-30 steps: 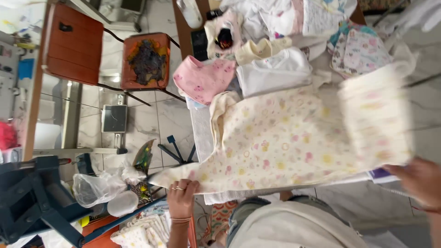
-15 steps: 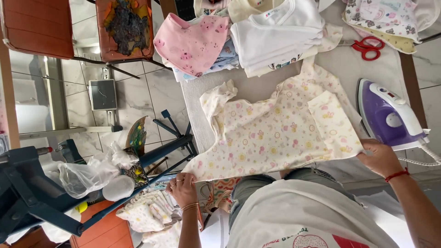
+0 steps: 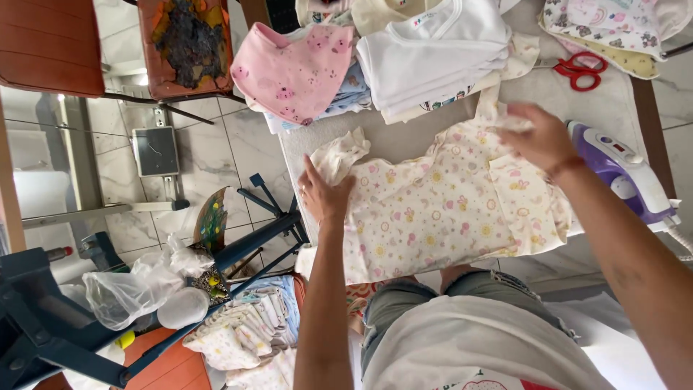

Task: Ironing and folding baby clothes on a table

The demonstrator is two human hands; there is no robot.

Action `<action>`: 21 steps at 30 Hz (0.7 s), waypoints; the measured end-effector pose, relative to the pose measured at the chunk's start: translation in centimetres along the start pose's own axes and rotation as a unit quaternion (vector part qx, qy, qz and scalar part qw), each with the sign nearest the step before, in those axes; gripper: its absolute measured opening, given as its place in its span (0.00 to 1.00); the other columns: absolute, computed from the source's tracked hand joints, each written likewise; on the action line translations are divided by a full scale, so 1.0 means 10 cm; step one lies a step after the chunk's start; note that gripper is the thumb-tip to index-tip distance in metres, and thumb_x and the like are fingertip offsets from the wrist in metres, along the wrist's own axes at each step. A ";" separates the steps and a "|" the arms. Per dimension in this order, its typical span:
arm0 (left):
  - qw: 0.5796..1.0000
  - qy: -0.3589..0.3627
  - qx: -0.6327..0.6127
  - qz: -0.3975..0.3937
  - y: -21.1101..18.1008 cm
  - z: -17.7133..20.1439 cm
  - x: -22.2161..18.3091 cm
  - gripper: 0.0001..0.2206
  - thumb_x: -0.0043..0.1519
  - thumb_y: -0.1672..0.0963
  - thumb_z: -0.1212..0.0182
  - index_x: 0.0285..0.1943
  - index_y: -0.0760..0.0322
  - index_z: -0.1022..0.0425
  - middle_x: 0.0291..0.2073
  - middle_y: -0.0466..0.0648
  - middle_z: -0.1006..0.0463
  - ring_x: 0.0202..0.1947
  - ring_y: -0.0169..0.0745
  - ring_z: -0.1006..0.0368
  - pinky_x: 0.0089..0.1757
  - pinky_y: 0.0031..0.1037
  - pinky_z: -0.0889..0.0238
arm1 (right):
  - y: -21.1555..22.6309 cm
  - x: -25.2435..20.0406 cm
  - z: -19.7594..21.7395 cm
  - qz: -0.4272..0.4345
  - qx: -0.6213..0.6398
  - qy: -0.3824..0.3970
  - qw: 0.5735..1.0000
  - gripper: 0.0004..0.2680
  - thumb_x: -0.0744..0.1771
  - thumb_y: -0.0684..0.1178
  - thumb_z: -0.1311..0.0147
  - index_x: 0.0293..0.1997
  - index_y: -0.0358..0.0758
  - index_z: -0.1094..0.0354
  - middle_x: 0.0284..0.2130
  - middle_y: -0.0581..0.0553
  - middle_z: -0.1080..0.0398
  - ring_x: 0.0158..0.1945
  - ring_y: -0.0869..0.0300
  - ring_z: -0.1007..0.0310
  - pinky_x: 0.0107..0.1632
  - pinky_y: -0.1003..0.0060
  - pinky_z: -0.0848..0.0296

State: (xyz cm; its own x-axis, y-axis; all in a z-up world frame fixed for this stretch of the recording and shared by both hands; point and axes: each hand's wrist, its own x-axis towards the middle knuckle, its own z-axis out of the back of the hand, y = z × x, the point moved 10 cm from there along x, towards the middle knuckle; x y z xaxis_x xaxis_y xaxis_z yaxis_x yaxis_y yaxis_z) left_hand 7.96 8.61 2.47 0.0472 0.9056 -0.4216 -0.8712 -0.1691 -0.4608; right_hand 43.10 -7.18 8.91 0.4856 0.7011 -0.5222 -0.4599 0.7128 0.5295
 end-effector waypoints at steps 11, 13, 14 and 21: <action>0.639 -0.215 -0.687 0.272 2.03 -0.08 0.25 0.11 0.51 0.58 0.44 0.42 0.69 0.32 0.32 0.57 0.27 0.31 0.51 0.30 0.30 0.38 0.34 | -0.50 0.70 0.01 -0.107 0.278 -0.165 0.940 0.06 0.63 0.44 0.45 0.31 0.41 0.40 0.22 0.46 0.34 0.21 0.64 0.30 0.21 0.76 0.32; 0.652 -0.224 -0.640 0.341 1.94 0.12 0.13 0.19 0.51 0.60 0.43 0.51 0.62 0.39 0.34 0.56 0.28 0.33 0.46 0.30 0.31 0.34 0.32 | -0.43 0.66 0.01 -0.116 0.293 -0.166 0.934 0.06 0.63 0.44 0.45 0.32 0.41 0.42 0.24 0.45 0.34 0.22 0.63 0.29 0.21 0.76 0.31; 0.659 -0.231 -0.588 0.407 1.93 0.21 0.01 0.29 0.50 0.62 0.42 0.60 0.56 0.46 0.36 0.55 0.28 0.36 0.41 0.30 0.33 0.31 0.29 | -0.40 0.64 0.00 -0.124 0.307 -0.167 0.928 0.07 0.63 0.43 0.46 0.32 0.41 0.44 0.26 0.45 0.34 0.22 0.62 0.29 0.21 0.77 0.30; 0.986 -0.114 0.051 -0.114 0.45 0.60 0.45 0.07 0.48 0.54 0.39 0.34 0.41 0.28 0.44 0.33 0.29 0.51 0.38 0.39 0.53 0.50 0.63 | -0.34 0.72 -0.13 -0.115 0.424 -0.112 0.891 0.09 0.63 0.40 0.50 0.38 0.40 0.50 0.33 0.39 0.35 0.31 0.60 0.26 0.38 0.70 0.21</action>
State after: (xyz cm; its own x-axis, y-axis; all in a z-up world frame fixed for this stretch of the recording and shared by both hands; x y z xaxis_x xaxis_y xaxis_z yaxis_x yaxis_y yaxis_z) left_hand 1.35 14.24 3.17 0.1466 0.9814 -0.1238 -0.8962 0.0788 -0.4366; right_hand 47.25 -4.54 2.49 0.6743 0.4488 -0.5864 0.3525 0.5021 0.7897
